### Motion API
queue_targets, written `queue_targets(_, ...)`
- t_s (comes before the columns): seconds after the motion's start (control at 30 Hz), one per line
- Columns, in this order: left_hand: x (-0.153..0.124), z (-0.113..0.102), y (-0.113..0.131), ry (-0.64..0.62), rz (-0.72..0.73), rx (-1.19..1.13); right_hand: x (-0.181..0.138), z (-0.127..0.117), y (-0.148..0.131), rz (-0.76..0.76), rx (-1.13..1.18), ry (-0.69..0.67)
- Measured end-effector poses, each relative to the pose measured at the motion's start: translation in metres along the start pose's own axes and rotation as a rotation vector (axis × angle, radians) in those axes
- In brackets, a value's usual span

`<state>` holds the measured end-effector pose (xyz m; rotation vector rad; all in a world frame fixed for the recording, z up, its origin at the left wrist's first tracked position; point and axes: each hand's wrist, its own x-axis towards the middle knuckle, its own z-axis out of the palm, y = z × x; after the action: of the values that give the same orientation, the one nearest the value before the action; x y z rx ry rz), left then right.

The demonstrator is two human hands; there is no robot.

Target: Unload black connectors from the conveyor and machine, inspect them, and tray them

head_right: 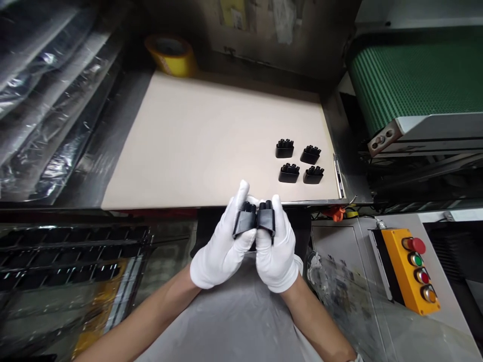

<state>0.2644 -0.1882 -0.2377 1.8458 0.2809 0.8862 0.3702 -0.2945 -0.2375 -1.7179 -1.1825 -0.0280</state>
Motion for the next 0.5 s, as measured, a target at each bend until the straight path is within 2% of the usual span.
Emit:
queue_targets(0.23,0.0,0.003,0.0,0.041,-0.086,-0.105,-0.002,0.001,0.005,-0.003,-0.019,0.034)
queue_targets(0.37,0.003,0.0,0.005,0.098,-0.132,-0.127,0.005,-0.003,-0.002,0.159,0.144,0.061)
queue_targets(0.5,0.011,-0.006,0.012,0.243,-0.186,-0.237,0.024,-0.014,-0.015,0.242,0.307,0.141)
